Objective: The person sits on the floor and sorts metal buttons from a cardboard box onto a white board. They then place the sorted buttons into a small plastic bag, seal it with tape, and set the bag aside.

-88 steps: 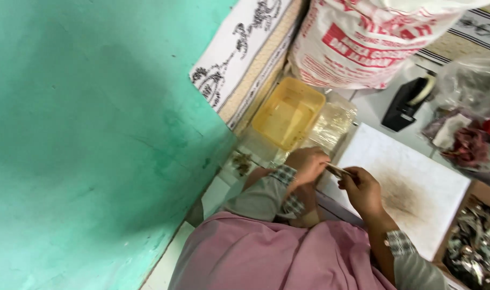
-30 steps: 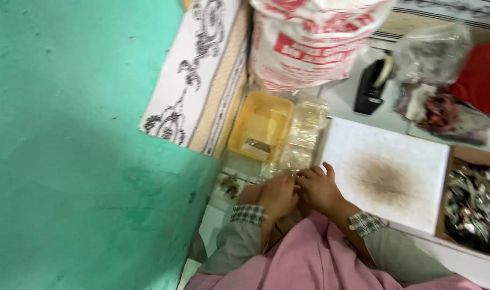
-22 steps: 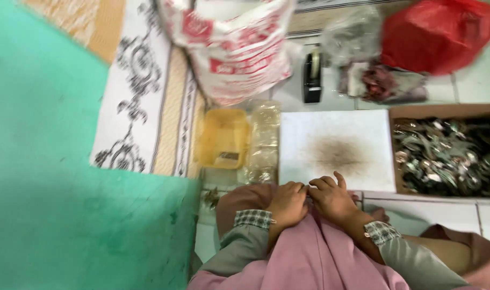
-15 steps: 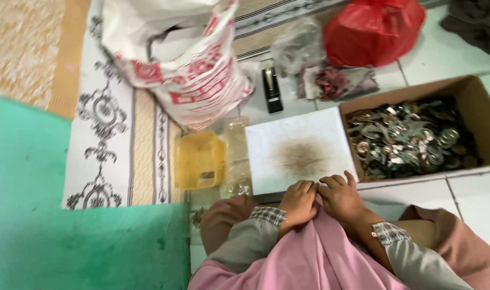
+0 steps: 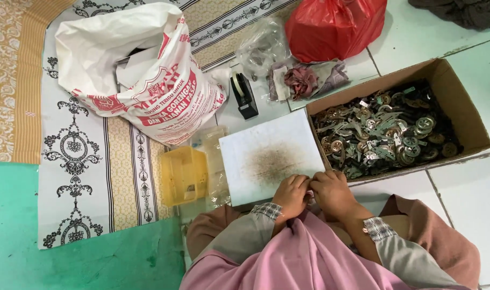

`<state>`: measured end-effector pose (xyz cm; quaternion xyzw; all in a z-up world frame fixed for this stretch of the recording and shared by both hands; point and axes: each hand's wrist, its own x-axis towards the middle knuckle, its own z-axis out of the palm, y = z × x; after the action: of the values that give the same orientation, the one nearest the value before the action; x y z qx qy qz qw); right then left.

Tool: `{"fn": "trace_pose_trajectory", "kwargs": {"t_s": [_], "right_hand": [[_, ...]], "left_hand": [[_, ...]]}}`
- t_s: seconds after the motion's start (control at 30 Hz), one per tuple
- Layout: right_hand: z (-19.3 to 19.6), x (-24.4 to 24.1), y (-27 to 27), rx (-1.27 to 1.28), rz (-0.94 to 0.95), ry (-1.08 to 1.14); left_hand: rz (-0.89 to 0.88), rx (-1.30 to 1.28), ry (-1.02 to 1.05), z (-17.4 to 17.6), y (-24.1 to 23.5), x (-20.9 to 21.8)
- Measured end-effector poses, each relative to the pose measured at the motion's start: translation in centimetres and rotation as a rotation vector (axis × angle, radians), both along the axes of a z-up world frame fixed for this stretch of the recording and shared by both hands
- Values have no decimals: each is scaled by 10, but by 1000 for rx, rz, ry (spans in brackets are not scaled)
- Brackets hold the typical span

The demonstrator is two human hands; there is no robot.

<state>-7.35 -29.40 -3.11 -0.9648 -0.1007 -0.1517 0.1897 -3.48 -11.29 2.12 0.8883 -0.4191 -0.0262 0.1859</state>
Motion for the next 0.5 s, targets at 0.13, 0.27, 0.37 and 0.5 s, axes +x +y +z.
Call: {"fn": "trace_pose_trajectory", "kwargs": {"t_s": [0.13, 0.27, 0.37, 0.5], "right_hand": [[7, 0, 1, 8, -13, -12], [22, 17, -2, 63, -26, 25], [43, 51, -13, 101, -59, 19], [57, 136, -37, 48, -94, -166]], "left_hand": [[23, -34, -52, -11, 0, 2], [44, -75, 48, 30, 0, 19], [102, -114, 108, 48, 13, 36], [211, -184, 187, 62, 41, 52]]}}
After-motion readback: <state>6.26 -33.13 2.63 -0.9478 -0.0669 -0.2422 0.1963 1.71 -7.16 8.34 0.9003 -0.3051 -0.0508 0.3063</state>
